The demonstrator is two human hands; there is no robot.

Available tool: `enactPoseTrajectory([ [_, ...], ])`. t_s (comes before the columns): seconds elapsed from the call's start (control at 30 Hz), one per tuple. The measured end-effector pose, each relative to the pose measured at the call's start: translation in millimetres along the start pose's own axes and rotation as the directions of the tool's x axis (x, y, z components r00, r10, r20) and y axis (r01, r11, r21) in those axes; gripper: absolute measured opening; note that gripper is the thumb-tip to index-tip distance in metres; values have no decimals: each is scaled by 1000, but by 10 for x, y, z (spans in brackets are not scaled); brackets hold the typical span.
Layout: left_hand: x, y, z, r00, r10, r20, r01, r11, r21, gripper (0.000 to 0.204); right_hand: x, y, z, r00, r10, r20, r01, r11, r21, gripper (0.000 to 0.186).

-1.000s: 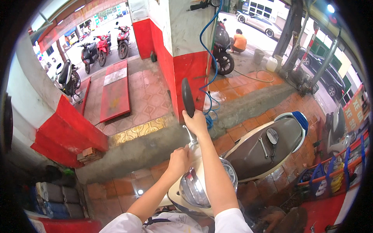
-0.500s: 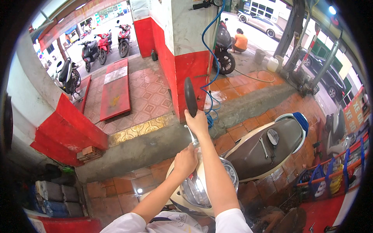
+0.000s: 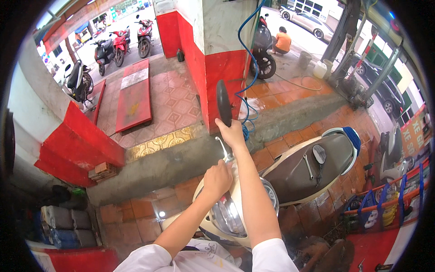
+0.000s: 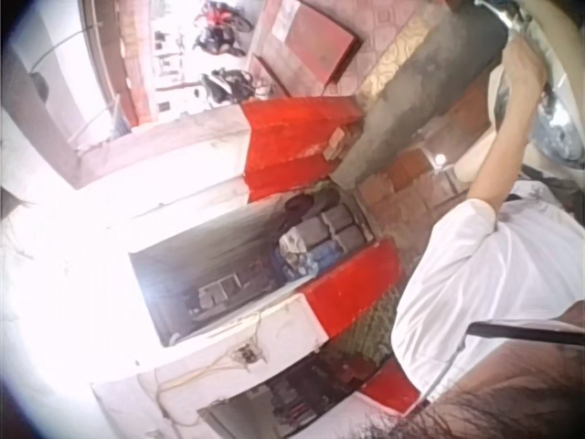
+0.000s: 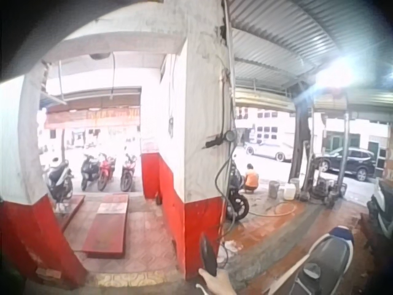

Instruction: The person adjusts the side mirrors of a scooter by hand and using a wrench, turning the mirror housings and tightening the mounting nuts on the handlebars.

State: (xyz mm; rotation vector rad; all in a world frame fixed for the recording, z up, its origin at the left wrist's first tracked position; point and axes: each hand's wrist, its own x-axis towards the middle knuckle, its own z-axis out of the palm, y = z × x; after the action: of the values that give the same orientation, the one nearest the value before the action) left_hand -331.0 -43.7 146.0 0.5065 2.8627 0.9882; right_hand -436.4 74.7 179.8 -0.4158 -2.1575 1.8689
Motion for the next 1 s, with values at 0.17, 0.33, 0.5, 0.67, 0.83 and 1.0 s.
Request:
enactPoseTrajectory([
  [0.17,68,-32,-12,999,11,49,-9,999,-34,38,22,95,50,993,-68,-93,66,997,-27,35],
  [0.33,114,-63,-67,991,22,128,-13,997,-70,39,-6,79,72,979,-159,-125,151,986,-73,35],
  [0.5,185,-246,21,969,88,232,-40,978,-206,38,3,92,-11,992,-122,-32,120,991,-54,33],
  [0.67,279,-526,-111,690,58,721,551,604,-576,36,-67,-65,-180,990,-33,140,61,977,-203,33],
  [0.83,157,-579,-349,537,151,830,779,290,-556,32,-367,-148,-190,990,-81,113,123,892,-436,44],
  [1.0,119,-793,-197,310,411,857,950,-91,-300,38,-254,-23,-182,982,111,155,-123,990,68,34],
])
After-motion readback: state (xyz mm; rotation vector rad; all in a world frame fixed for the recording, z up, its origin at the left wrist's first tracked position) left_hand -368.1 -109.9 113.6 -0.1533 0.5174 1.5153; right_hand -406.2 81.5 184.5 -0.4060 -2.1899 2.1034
